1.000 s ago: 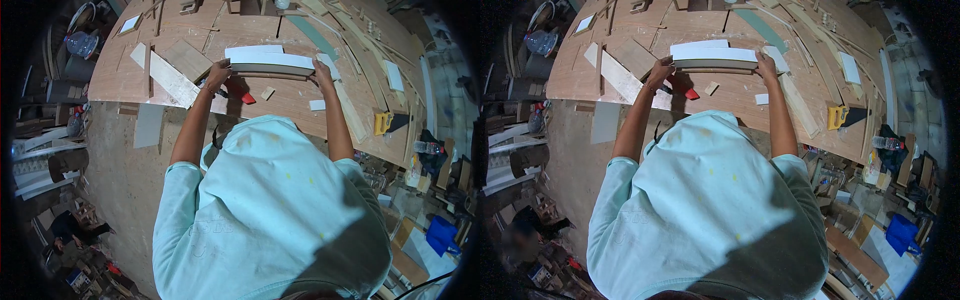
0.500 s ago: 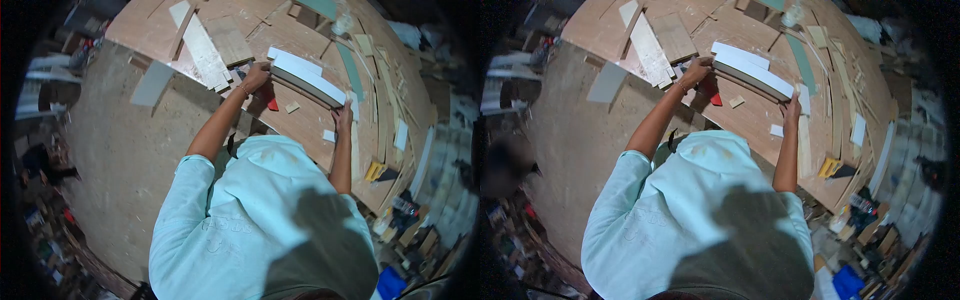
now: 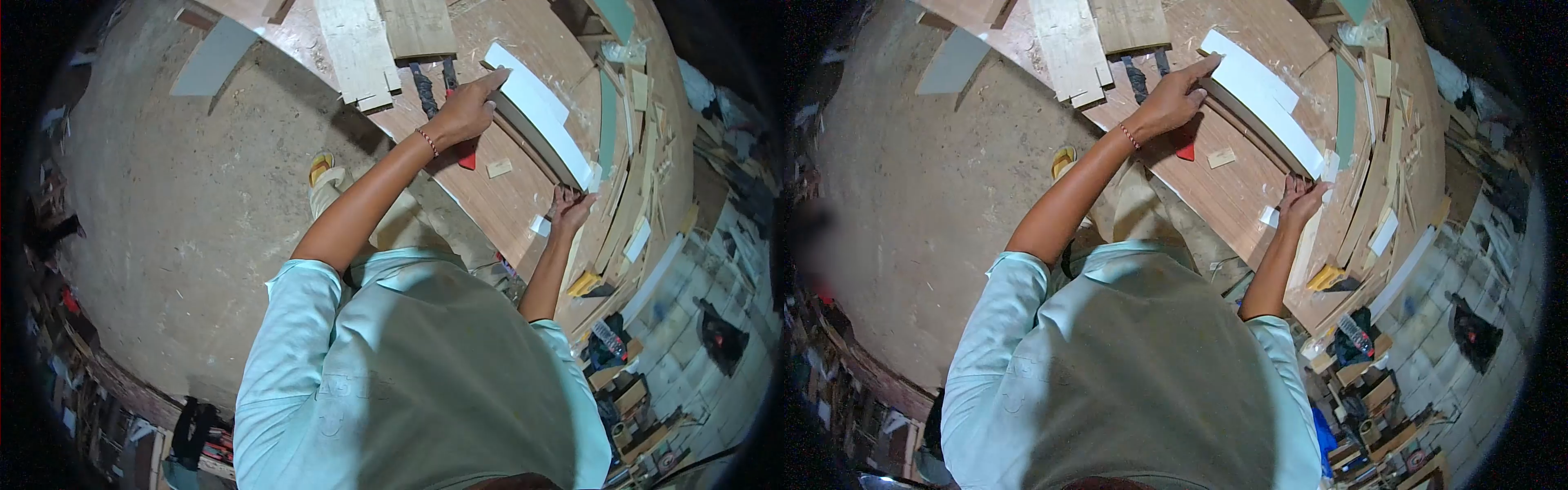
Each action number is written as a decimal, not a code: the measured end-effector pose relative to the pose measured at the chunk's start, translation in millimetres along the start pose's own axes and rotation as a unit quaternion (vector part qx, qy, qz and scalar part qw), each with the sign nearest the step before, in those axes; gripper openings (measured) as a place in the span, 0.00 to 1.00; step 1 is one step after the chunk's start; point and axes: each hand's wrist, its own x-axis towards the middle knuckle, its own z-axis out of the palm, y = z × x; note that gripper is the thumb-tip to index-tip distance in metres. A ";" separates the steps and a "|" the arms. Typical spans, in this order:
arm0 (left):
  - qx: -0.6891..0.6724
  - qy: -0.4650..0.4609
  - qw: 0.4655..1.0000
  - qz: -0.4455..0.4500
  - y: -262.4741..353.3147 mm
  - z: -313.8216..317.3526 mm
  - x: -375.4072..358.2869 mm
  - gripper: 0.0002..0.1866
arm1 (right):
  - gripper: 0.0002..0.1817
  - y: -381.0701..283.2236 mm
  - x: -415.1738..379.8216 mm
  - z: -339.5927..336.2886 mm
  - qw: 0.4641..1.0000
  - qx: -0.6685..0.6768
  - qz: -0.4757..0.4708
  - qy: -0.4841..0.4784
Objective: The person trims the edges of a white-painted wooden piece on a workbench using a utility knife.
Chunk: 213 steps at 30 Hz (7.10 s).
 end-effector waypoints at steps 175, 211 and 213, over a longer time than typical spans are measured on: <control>-0.116 0.308 0.897 -0.294 0.4 -113.3 -43.8 0.10 | 0.21 4.2 -120.5 235.2 0.800 -0.432 -0.144 -0.391; 0.273 0.043 0.918 -0.285 -39.1 -206.4 -6.8 0.16 | 0.17 28.8 -121.2 327.7 0.813 -0.469 -0.094 -0.331; 0.217 0.029 0.914 -0.341 -55.5 -215.3 -3.3 0.16 | 0.18 31.2 -121.6 328.2 0.811 -0.456 -0.127 -0.345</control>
